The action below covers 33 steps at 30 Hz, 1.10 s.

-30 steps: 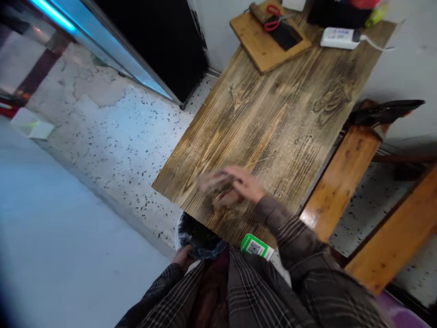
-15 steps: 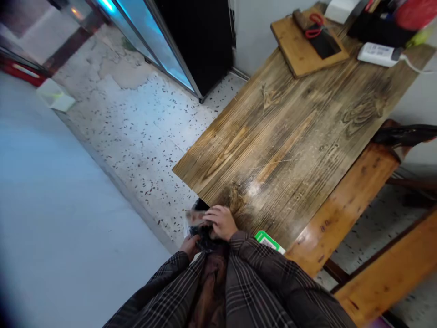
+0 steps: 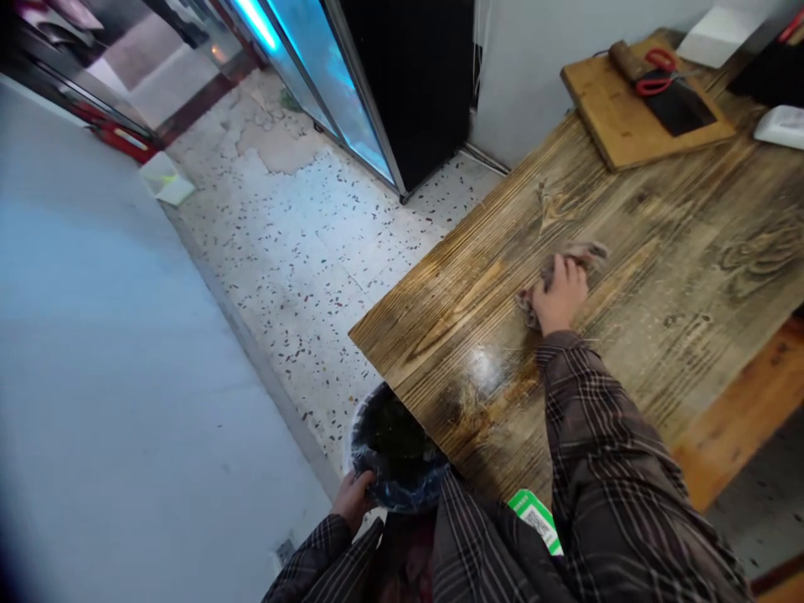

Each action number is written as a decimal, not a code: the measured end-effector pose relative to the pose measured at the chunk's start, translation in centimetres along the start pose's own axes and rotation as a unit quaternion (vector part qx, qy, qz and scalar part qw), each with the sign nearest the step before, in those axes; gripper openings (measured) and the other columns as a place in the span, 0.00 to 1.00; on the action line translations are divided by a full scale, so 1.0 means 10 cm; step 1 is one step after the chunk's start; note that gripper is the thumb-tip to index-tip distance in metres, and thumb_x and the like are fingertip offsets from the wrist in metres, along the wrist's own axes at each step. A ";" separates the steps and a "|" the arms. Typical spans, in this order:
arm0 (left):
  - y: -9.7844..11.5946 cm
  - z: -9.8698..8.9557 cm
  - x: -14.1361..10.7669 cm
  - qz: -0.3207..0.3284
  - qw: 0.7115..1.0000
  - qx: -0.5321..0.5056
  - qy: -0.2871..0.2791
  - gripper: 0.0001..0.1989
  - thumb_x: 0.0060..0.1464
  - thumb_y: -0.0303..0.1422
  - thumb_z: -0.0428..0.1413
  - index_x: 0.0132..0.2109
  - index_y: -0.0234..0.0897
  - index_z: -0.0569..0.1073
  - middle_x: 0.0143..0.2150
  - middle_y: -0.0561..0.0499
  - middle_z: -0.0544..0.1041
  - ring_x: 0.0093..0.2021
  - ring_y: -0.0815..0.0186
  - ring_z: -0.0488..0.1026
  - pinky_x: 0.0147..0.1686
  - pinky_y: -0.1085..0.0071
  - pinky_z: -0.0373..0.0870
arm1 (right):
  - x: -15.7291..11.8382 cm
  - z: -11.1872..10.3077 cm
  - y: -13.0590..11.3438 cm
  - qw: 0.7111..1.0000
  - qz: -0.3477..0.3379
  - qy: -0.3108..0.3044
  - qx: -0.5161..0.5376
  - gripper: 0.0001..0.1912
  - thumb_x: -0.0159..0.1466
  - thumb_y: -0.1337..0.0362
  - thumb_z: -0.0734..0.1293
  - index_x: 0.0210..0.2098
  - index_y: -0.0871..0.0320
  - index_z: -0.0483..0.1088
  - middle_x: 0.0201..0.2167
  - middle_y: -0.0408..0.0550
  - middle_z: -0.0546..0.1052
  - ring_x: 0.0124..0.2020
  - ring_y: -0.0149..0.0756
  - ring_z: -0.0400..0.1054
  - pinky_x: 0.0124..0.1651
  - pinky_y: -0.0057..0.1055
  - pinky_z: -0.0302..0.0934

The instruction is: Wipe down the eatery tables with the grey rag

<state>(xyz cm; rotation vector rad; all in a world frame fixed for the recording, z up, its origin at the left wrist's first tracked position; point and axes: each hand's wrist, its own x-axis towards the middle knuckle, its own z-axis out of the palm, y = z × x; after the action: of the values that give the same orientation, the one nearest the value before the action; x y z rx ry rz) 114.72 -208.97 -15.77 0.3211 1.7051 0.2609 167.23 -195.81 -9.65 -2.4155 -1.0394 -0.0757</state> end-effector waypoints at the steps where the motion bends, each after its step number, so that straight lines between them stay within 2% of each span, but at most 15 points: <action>1: 0.00 -0.01 0.03 -0.001 1.000 -0.004 0.003 0.09 0.41 0.24 0.56 0.34 0.36 0.71 0.21 0.55 0.73 0.20 0.67 0.71 0.22 0.72 0.70 | 0.09 0.14 -0.24 0.997 -0.057 -0.036 0.024 0.33 0.59 0.66 0.60 0.63 0.67 0.59 0.62 0.67 0.62 0.64 0.54 0.51 0.63 0.60 0.45; 4: 0.02 -0.01 0.09 -0.003 1.000 -0.013 0.011 0.09 0.41 0.26 0.57 0.35 0.36 0.71 0.22 0.55 0.73 0.21 0.67 0.71 0.23 0.71 0.70 | 0.08 0.52 -1.07 0.959 -0.218 -0.147 0.102 0.29 0.60 0.70 0.59 0.62 0.62 0.62 0.61 0.58 0.66 0.61 0.47 0.53 0.63 0.53 0.48; 7: 0.05 -0.02 0.08 -0.002 1.000 -0.015 0.017 0.10 0.41 0.26 0.57 0.35 0.36 0.71 0.24 0.53 0.75 0.23 0.66 0.73 0.24 0.70 0.71 | -0.51 0.69 -1.75 0.907 -0.320 -0.228 0.152 0.28 0.59 0.75 0.58 0.57 0.50 0.68 0.59 0.43 0.70 0.58 0.41 0.58 0.59 0.48 0.53; 9: 0.07 -0.05 0.04 0.000 1.000 -0.016 0.021 0.10 0.41 0.25 0.57 0.35 0.36 0.71 0.24 0.52 0.75 0.23 0.65 0.73 0.23 0.70 0.72 | -1.17 0.64 -2.00 0.861 -0.386 -0.276 0.184 0.27 0.58 0.75 0.59 0.51 0.47 0.73 0.55 0.38 0.75 0.54 0.38 0.63 0.55 0.43 0.58; 11: 0.08 -0.08 -0.01 0.002 0.999 -0.019 0.025 0.09 0.41 0.25 0.56 0.35 0.36 0.71 0.24 0.52 0.75 0.24 0.64 0.73 0.24 0.69 0.72 | -1.80 0.51 -2.07 0.809 -0.438 -0.323 0.222 0.23 0.56 0.73 0.61 0.45 0.46 0.76 0.48 0.36 0.79 0.49 0.36 0.68 0.50 0.37 0.62; 13: 0.08 -0.11 -0.03 0.001 0.999 -0.023 0.027 0.09 0.41 0.24 0.55 0.34 0.36 0.71 0.24 0.51 0.75 0.23 0.64 0.73 0.24 0.68 0.73 | -2.13 0.36 -2.01 0.761 -0.441 -0.373 0.297 0.25 0.55 0.73 0.60 0.46 0.44 0.75 0.45 0.35 0.80 0.46 0.34 0.71 0.49 0.34 0.64; 15: 0.07 -0.12 -0.04 -0.002 0.999 -0.028 0.028 0.08 0.41 0.25 0.55 0.33 0.36 0.71 0.22 0.52 0.75 0.22 0.64 0.73 0.23 0.68 0.73 | -2.00 0.26 -1.86 0.743 -0.400 -0.392 0.367 0.30 0.55 0.73 0.58 0.51 0.41 0.72 0.48 0.35 0.78 0.50 0.34 0.71 0.53 0.35 0.64; 16: 0.05 -0.12 -0.03 -0.003 0.999 -0.031 0.030 0.08 0.41 0.25 0.56 0.33 0.36 0.71 0.22 0.52 0.74 0.21 0.65 0.72 0.23 0.68 0.72 | -1.75 0.24 -1.77 0.757 -0.372 -0.377 0.382 0.31 0.55 0.73 0.57 0.54 0.41 0.69 0.52 0.36 0.76 0.54 0.35 0.69 0.58 0.36 0.62; 18: 0.01 -0.12 -0.04 -0.007 0.999 -0.040 0.034 0.08 0.41 0.25 0.56 0.33 0.36 0.71 0.22 0.53 0.74 0.21 0.65 0.72 0.23 0.69 0.72 | -1.03 0.29 -1.57 0.826 -0.316 -0.299 0.358 0.32 0.58 0.72 0.55 0.60 0.46 0.64 0.59 0.42 0.70 0.61 0.36 0.62 0.65 0.41 0.55; 21: -0.09 -0.13 -0.05 -0.019 0.997 -0.058 0.045 0.10 0.41 0.26 0.57 0.35 0.36 0.72 0.23 0.53 0.74 0.22 0.66 0.72 0.23 0.70 0.72 | 0.11 0.53 -1.34 0.934 -0.241 -0.154 0.215 0.30 0.60 0.69 0.57 0.62 0.56 0.62 0.62 0.52 0.66 0.64 0.44 0.56 0.67 0.48 0.49; 24: -0.19 -0.14 -0.06 -0.033 0.995 -0.074 0.054 0.09 0.40 0.26 0.58 0.34 0.36 0.72 0.22 0.54 0.73 0.22 0.65 0.72 0.23 0.71 0.70 | 0.68 0.85 -1.37 0.975 -0.189 -0.100 0.054 0.27 0.62 0.66 0.57 0.60 0.63 0.63 0.59 0.61 0.67 0.62 0.49 0.57 0.63 0.51 0.50; 26: -0.25 -0.14 -0.06 -0.040 0.994 -0.082 0.058 0.09 0.39 0.26 0.58 0.33 0.37 0.72 0.21 0.54 0.72 0.22 0.65 0.72 0.22 0.71 0.69 | 0.71 1.02 -1.57 0.972 -0.203 -0.118 0.003 0.24 0.64 0.65 0.56 0.58 0.67 0.66 0.55 0.64 0.69 0.58 0.48 0.60 0.60 0.50 0.51; 28: -0.28 -0.12 -0.05 -0.043 0.993 -0.088 0.059 0.08 0.40 0.26 0.57 0.32 0.37 0.71 0.21 0.55 0.71 0.21 0.66 0.71 0.21 0.71 0.68 | 0.54 1.15 -1.86 0.949 -0.259 -0.177 -0.003 0.21 0.65 0.64 0.57 0.52 0.65 0.71 0.47 0.61 0.74 0.50 0.44 0.65 0.56 0.47 0.54; 31: -0.27 -0.09 -0.06 -0.040 0.994 -0.093 0.049 0.08 0.40 0.26 0.56 0.33 0.37 0.71 0.22 0.54 0.72 0.21 0.66 0.71 0.21 0.71 0.69 | 0.03 1.29 -2.32 0.900 -0.343 -0.267 0.019 0.14 0.62 0.62 0.63 0.42 0.57 0.77 0.34 0.51 0.78 0.38 0.39 0.68 0.47 0.40 0.60; 33: -0.24 -0.08 -0.08 -0.034 0.994 -0.093 0.039 0.09 0.40 0.26 0.55 0.34 0.36 0.71 0.23 0.54 0.73 0.22 0.66 0.71 0.22 0.70 0.70 | -0.40 1.34 -2.54 0.875 -0.380 -0.297 0.036 0.11 0.61 0.61 0.65 0.40 0.54 0.78 0.33 0.48 0.79 0.36 0.39 0.68 0.44 0.37 0.61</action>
<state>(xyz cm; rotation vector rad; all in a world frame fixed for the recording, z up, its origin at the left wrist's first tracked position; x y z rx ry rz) 113.85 -211.53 -15.76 0.1168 1.7503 0.3829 144.87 -177.45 -11.38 -1.8365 -2.1744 0.4570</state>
